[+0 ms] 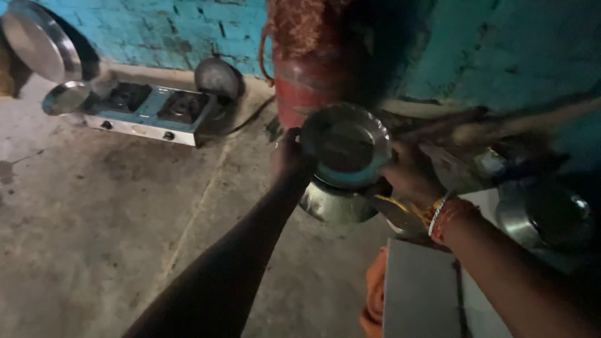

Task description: The person stacks and arranges metal plates, pot lids, and pots on the floor of a kitchen, moving each item one at a time into a pile. They then place a red plastic lid onto a container sitting on top of a gas cylinder and adjust the stacked vessels.

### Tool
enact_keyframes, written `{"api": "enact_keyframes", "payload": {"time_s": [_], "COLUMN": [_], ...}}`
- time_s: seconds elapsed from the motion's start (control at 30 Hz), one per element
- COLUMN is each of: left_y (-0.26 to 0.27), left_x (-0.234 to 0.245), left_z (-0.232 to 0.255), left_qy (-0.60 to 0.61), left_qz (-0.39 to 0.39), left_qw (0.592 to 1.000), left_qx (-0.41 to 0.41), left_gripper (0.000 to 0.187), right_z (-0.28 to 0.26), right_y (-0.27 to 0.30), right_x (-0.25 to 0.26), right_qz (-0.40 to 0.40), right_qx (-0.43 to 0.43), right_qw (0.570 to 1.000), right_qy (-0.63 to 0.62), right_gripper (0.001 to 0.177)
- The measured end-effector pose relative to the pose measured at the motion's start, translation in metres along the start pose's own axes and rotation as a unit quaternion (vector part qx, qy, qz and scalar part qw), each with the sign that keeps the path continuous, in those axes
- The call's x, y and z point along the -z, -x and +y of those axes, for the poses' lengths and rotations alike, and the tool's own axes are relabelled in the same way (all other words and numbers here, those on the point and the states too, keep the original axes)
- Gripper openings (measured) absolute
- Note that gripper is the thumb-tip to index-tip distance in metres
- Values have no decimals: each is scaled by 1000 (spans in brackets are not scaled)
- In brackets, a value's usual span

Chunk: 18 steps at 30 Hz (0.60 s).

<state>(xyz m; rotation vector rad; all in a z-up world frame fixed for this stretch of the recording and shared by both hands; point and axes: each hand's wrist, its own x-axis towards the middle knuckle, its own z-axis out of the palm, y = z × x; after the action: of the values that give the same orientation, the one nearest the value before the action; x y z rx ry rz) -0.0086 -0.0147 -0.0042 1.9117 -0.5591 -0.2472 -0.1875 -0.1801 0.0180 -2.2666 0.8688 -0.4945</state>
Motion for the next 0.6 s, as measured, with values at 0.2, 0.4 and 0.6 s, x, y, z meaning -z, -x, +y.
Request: {"api": "enact_keyframes", "payload": {"time_s": [0.2,0.4,0.6], "left_y": [7,31,44], "left_x": [-36,-61,-101], "left_z": [-7,-6,-15], "left_qy": [-57,8,195], "left_qz": [42,-50,-93], "left_qw": [995,998,973], "left_qx": [-69,33,82], "left_gripper": [50,45,57], "right_z": [29,79,119], "right_y": [17,17,13], "right_x": [10,12,12], "right_qz": [-28,-54,-78], "right_qx": [-71,-12,-135], "right_qw": [996,998,987], "right_qy": [-44,34,-29], "right_gripper": [59,55,50]}}
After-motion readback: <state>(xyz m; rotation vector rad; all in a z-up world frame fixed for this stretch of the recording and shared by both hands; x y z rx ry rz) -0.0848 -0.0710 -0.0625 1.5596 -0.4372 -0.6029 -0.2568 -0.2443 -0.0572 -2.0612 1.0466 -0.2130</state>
